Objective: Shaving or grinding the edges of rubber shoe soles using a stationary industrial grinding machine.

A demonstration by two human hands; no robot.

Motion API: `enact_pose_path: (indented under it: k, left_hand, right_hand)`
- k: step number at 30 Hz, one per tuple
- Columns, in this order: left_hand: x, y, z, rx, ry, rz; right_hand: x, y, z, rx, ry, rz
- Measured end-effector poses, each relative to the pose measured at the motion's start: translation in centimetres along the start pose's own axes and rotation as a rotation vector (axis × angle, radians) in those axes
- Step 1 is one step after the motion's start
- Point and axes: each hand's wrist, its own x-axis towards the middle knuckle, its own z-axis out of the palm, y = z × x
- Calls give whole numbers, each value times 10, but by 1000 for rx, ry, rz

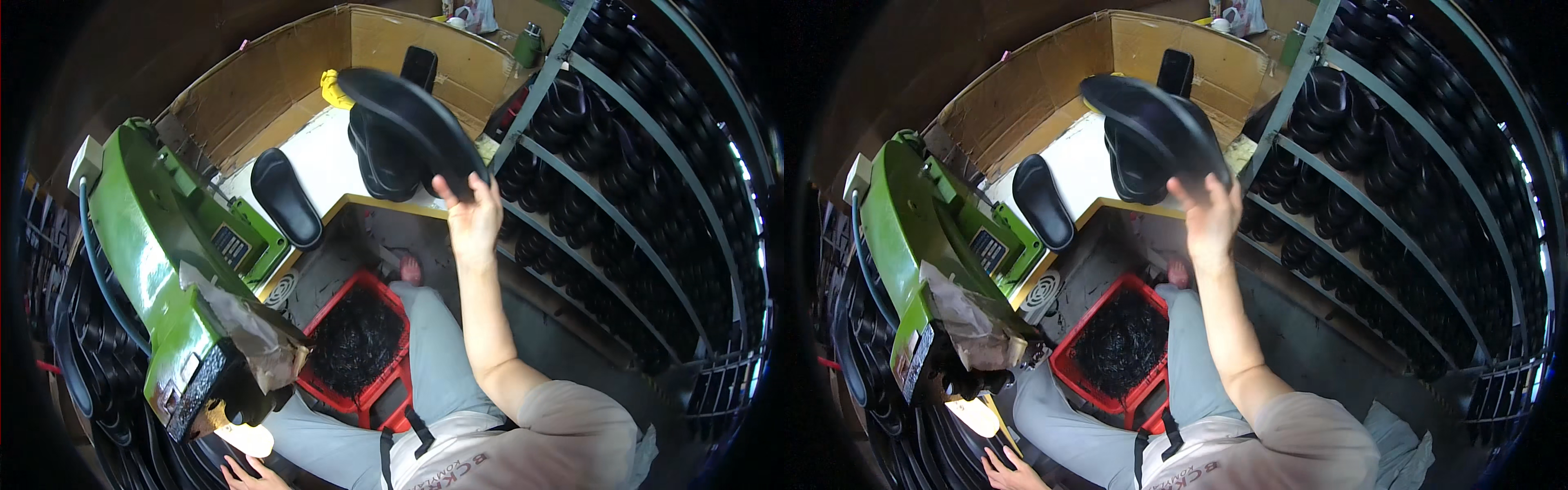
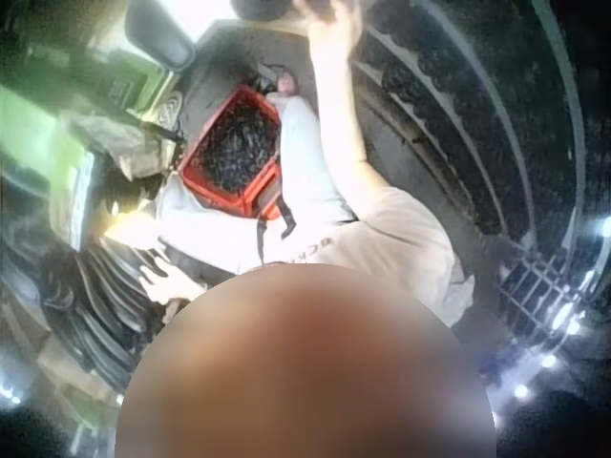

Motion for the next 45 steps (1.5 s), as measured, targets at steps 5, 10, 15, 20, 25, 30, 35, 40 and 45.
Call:
enact_pose_path:
  k: [5, 10, 15, 20, 25, 30, 35, 40, 45]
  left_hand:
    - [4, 3, 2, -61, 36, -43]
    - [7, -1, -7, -225, 104, -248]
    - [36, -1, -54, -420, 27, -372]
    - [24, -31, -91, -1044, -128, -692]
    - [43, 48, -87, -1403, -293, -370]
    - [27, 111, -53, -2260, -474, -596]
    - [4, 179, -42, -1974, -887, -522]
    - [38, 207, -29, -1084, -147, 152]
    - [20, 201, -23, -1424, -384, -246]
  right_hand:
    - [59, -17, -10, -232, -71, -118]
    - [70, -9, -35, -798, -29, 100]
    - [24, -14, -51, -1612, -23, -672]
    - [-101, 29, -60, -975, -726, 403]
    - [-187, 45, -99, -32, -557, 1370]
    - [-200, 30, -123, -266, -415, 1235]
    - [-224, 9, -193, -530, -499, 1197]
    - [-264, 16, -172, -339, -360, 1313]
    - [-242, -7, -182, -361, -285, 1117]
